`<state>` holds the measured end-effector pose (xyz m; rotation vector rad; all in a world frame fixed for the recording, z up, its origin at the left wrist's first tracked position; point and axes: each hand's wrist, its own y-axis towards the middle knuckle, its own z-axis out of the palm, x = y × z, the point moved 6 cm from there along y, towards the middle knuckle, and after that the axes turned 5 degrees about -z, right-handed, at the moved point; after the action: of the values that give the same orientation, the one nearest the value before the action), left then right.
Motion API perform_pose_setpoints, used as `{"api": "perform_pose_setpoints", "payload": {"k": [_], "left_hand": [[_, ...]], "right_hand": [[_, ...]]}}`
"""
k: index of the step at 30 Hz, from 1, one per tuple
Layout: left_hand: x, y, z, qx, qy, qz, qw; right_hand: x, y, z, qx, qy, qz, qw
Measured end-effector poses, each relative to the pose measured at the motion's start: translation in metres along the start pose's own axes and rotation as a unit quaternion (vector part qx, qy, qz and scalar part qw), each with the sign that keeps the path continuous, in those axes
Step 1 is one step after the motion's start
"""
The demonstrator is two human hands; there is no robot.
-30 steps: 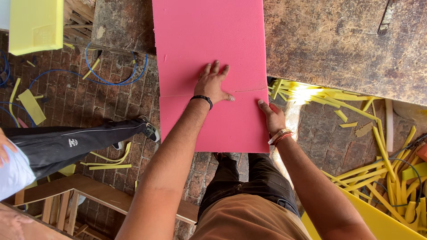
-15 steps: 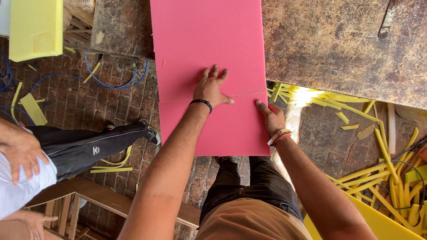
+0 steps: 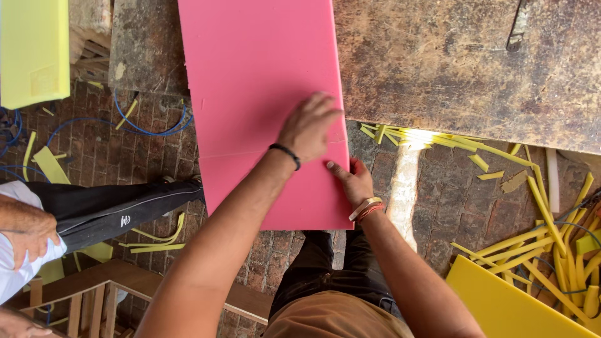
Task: The person measures a long pink foam block with a tape measure and a straightedge, marks it, and saws it into pieces by hand. They separate the cut pieces, reposition them on the workbench, apply spray adhesive to a foam piece with a glue gun, and press the pieces together.
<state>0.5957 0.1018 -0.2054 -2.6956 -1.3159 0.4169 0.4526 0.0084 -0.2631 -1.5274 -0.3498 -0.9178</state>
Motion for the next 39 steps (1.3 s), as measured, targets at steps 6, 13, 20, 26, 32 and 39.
{"api": "perform_pose_setpoints", "payload": {"k": [6,13,20,26,32,39], "left_hand": [[-0.047,0.040,0.013,0.264,0.153,0.060,0.951],[-0.045,0.053,0.025,0.317,0.170,0.009,0.933],[-0.039,0.057,0.037,0.308,0.151,-0.003,0.939],[-0.025,0.057,0.014,0.232,-0.134,-0.093,0.959],[0.025,-0.011,-0.018,0.098,-0.078,-0.067,0.990],[0.029,-0.022,0.006,0.031,-0.039,-0.034,0.998]], "right_hand": [[-0.003,-0.005,-0.005,-0.028,-0.010,-0.011,1.000],[-0.006,-0.004,-0.006,-0.025,-0.001,-0.034,0.999],[0.001,0.008,-0.007,-0.009,0.028,-0.029,0.999],[0.010,0.007,-0.011,-0.011,-0.038,0.014,0.999],[0.022,0.010,-0.010,-0.022,-0.055,-0.015,0.998],[0.036,0.015,-0.006,-0.044,-0.097,0.025,0.994]]}}
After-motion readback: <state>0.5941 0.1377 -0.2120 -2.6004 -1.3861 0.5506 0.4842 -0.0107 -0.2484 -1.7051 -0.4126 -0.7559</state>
